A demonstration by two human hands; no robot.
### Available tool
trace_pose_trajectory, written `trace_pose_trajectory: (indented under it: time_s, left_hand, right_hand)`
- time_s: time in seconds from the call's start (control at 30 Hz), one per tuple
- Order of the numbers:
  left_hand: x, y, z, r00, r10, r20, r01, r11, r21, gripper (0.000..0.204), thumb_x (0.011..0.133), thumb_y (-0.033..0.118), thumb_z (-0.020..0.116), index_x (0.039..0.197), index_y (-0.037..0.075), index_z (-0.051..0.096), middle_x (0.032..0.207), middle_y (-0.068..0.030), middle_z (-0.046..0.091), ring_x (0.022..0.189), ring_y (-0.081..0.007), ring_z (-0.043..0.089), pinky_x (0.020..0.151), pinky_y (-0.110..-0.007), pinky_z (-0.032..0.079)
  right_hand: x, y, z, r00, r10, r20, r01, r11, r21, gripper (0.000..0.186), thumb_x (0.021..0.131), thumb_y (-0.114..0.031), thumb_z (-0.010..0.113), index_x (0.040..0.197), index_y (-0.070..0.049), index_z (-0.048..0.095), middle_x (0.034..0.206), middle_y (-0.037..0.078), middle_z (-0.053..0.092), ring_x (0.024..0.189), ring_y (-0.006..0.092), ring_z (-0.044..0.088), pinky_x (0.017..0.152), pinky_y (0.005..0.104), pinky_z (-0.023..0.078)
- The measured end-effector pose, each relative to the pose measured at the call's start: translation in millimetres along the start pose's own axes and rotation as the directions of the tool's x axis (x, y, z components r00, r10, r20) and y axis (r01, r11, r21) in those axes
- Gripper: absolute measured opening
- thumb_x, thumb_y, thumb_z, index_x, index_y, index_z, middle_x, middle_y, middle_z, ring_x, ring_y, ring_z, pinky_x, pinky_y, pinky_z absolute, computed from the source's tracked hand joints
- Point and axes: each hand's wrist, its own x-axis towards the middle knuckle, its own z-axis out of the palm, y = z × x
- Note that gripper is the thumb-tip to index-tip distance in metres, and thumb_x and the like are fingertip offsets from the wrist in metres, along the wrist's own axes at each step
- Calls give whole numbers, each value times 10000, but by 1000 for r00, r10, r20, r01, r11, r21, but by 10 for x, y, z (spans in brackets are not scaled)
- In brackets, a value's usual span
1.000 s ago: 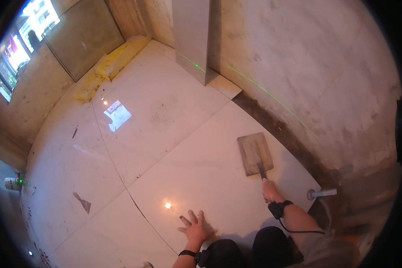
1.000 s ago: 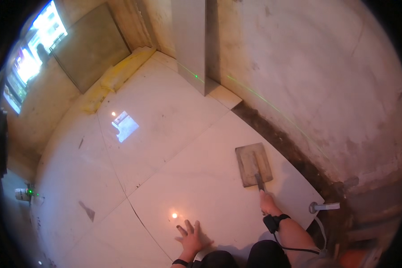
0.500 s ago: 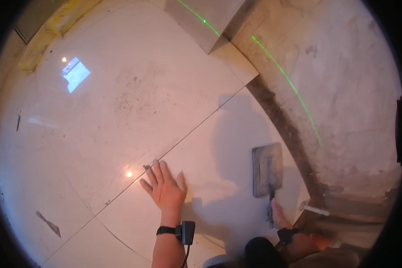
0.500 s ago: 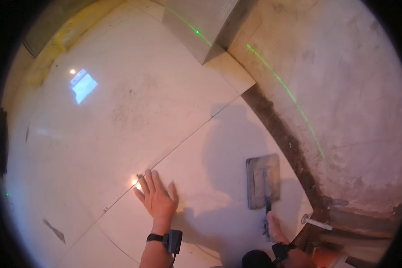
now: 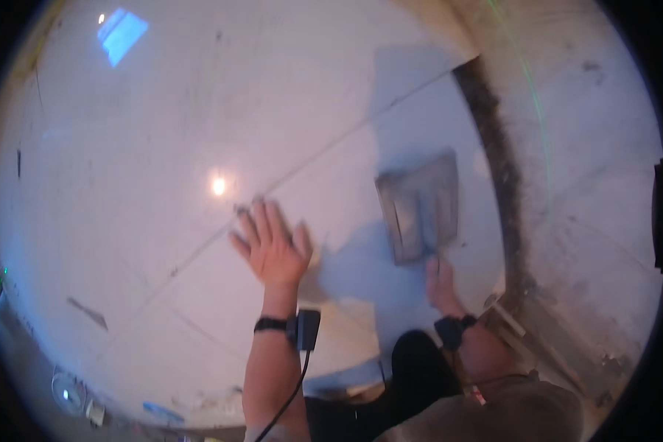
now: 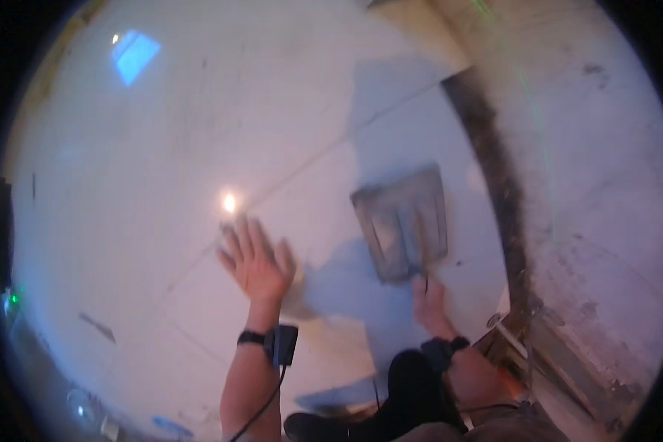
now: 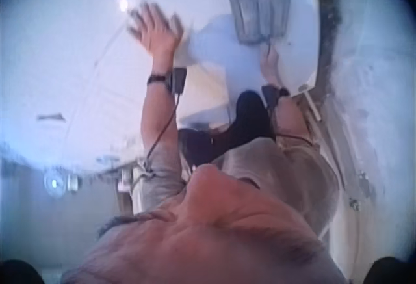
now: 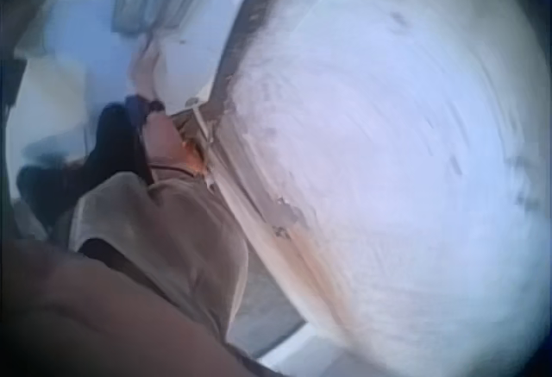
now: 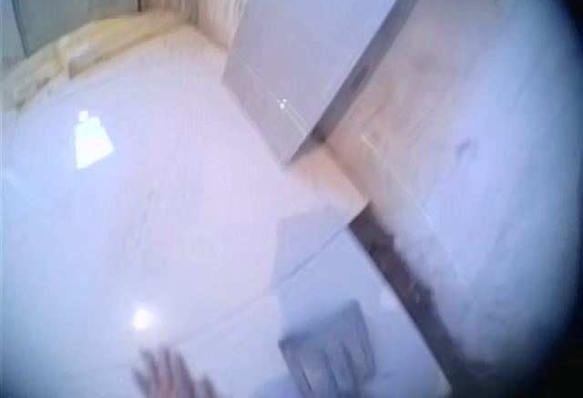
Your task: Apply adhesive, position tiles, and clear space using a shovel and trowel for floor tile installation.
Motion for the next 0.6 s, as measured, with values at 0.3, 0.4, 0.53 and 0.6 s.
trace_pose_trajectory:
  time_s: [0.3,0.4,0.53,0.6]
  left_hand:
    - [-123,-383,186,943,144,-301,-123,989,85,550,868,418,503,1299,78,482,1397,-99,444,1302,-367,348,1058,-554,210]
    - [-261,-444,287,867,231,-441,-216,973,83,498,886,377,489,1279,70,500,1379,-111,466,1280,-377,371,1067,-499,236]
    - [-1613,-515,463,895,334,-295,-305,942,140,512,903,373,467,1295,44,492,1386,-147,453,1289,-397,358,1065,-482,251]
    - [-2316,-524,505,931,346,-116,-334,936,112,585,906,396,476,1351,18,435,1412,-187,415,1327,-416,320,1083,-511,234]
  right_hand:
    - [-6,-236,498,991,-100,-90,57,917,-395,478,917,-442,497,1083,4,529,855,275,633,807,467,596,711,511,469]
    - [89,-218,514,968,-207,-145,128,896,-426,499,907,-485,499,1003,1,550,800,262,639,779,462,604,698,518,473]
    - [71,-213,443,942,-285,-180,194,894,-403,554,901,-537,478,1011,-1,560,839,270,642,833,448,613,735,507,479]
    - [135,-182,407,939,-288,-187,219,921,-323,581,903,-548,460,1051,5,558,899,282,637,896,441,604,783,499,470]
